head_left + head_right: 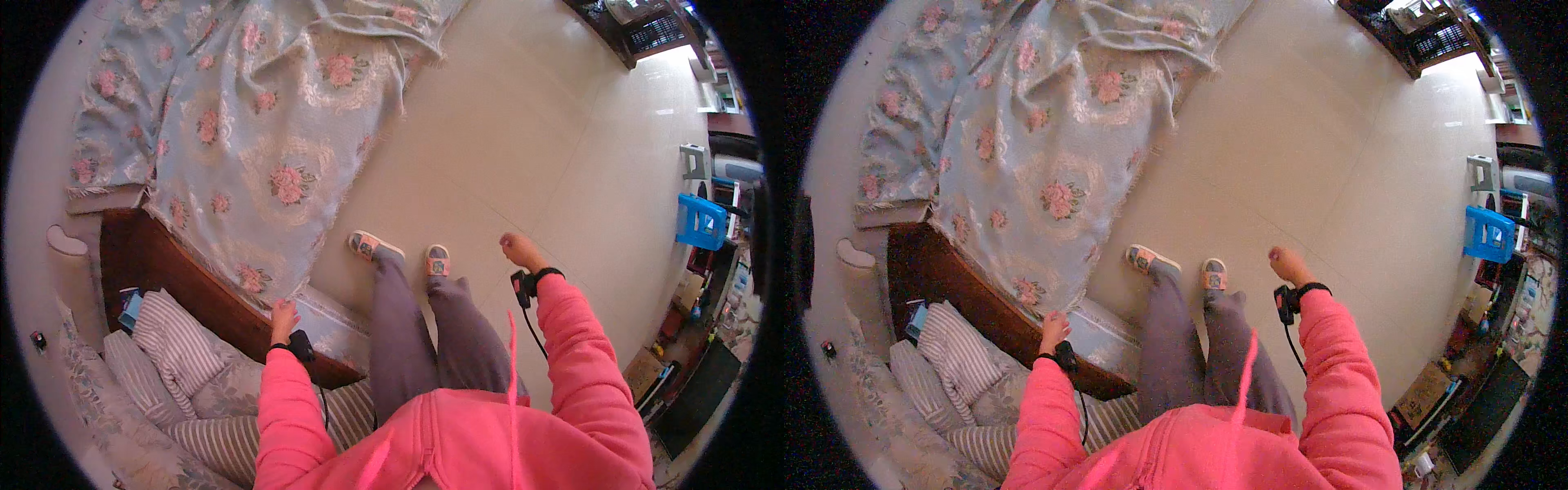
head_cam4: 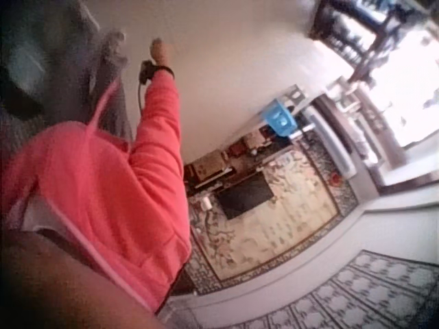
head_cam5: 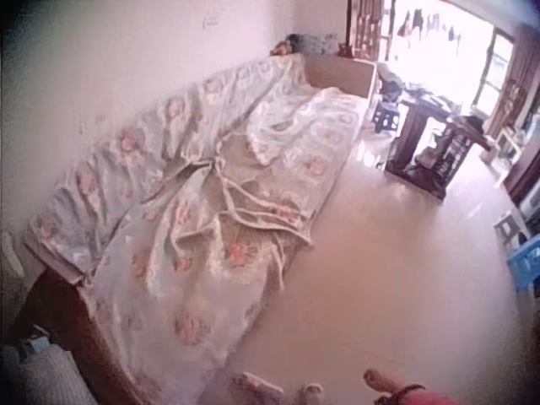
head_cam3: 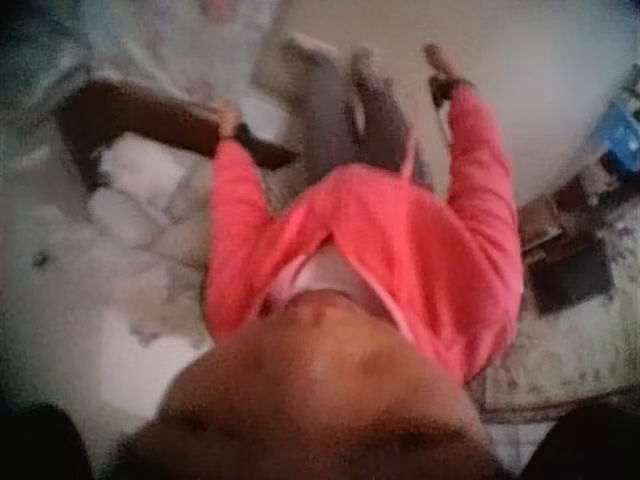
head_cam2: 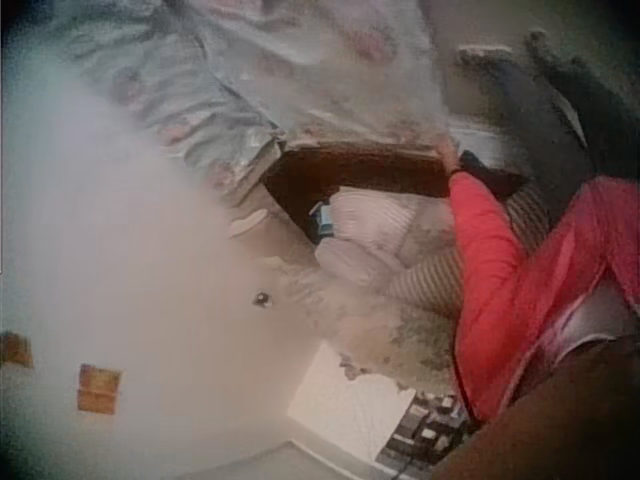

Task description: The person spreads a light blue floral bedspread over a sofa, smoothing it out and adjusting the edges. They then use scissors to trim the excess fabric from the corners and sides of the sofa. Finally, the person places a stuffed toy on the sofa and continues to smooth the bedspread.

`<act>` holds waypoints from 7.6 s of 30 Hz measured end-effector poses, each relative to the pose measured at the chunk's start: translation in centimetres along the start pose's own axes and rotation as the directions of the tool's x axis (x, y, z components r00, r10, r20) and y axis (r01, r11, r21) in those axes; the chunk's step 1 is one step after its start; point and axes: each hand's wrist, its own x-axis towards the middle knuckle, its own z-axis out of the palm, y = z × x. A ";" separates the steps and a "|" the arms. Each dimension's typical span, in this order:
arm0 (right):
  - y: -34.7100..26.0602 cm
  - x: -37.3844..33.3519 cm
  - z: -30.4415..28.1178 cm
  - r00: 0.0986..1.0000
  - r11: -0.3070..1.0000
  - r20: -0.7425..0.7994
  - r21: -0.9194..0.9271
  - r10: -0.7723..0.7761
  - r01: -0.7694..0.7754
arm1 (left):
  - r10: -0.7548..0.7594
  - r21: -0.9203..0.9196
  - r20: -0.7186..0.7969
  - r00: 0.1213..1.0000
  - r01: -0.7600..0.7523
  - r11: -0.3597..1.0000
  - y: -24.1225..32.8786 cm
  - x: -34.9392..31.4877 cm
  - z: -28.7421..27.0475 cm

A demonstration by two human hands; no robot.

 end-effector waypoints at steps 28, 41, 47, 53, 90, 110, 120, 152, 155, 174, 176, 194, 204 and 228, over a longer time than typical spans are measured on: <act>-40.6 15.7 4.6 0.920 0.922 0.148 -0.088 -0.362 0.377 | 0.189 -0.146 -0.504 0.843 -0.298 0.943 6.6 18.5 -13.1; -51.7 21.0 9.7 0.830 0.619 0.293 -0.559 -0.475 0.551 | 0.244 -0.397 -0.490 0.837 -0.464 0.792 22.3 27.2 -22.5; -51.2 23.0 9.5 0.870 0.623 0.366 -0.608 -0.330 0.492 | 0.244 -0.331 -0.509 0.826 -0.449 0.830 27.1 27.8 -23.9; -51.4 23.1 9.7 0.868 0.624 0.372 -0.605 -0.328 0.495 | 0.218 -0.361 -0.277 0.936 -0.312 0.879 26.1 30.2 -27.0; -123.4 35.3 -1.2 0.195 0.078 0.097 -0.682 -0.976 0.727 | 0.442 -0.341 -0.637 0.631 -0.745 0.573 56.3 25.5 -52.5; -134.7 36.7 -6.9 -0.301 -0.051 -0.235 -0.705 -0.924 0.708 | 0.359 0.203 -0.930 0.077 -0.706 0.679 68.3 21.2 -71.1; -133.5 41.5 1.4 -0.158 0.065 -0.253 -0.694 -0.954 0.717 | 0.345 0.313 -0.938 0.032 -0.349 0.883 69.4 30.6 -66.8; -133.1 40.9 0.2 0.023 0.208 -0.275 -0.667 -0.961 0.715 | 0.746 0.757 -0.648 -0.154 -0.024 0.653 70.1 25.9 -65.2; -133.1 40.6 0.0 -0.084 0.116 -0.320 -0.557 -0.944 0.822 | 0.831 0.825 -0.549 -0.094 -0.222 0.520 71.2 25.3 -60.6; -127.0 53.0 -21.2 0.463 0.679 -0.507 -0.630 -0.727 0.376 | 0.834 0.811 -0.551 0.020 -0.224 0.541 71.2 25.5 -60.5; -129.6 53.3 -22.2 0.430 0.648 -0.493 -0.653 -0.756 0.391 | 0.811 0.802 -0.571 -0.126 -0.293 0.520 71.0 25.2 -60.5; -128.8 48.2 -11.2 -0.233 -0.041 -0.107 -0.831 -0.967 0.555 | 0.809 0.791 -0.581 -0.090 -0.296 0.535 71.4 25.2 -60.5; -133.3 50.7 -18.7 0.276 0.093 0.104 -0.781 -0.956 0.617 | 0.796 0.782 -0.595 -0.111 -0.308 0.542 71.2 25.0 -60.3; -129.4 44.2 -5.8 -0.253 -0.039 -0.219 -0.680 -0.942 0.732 | 0.808 0.675 -0.582 -0.097 -0.611 0.413 69.9 26.1 -61.9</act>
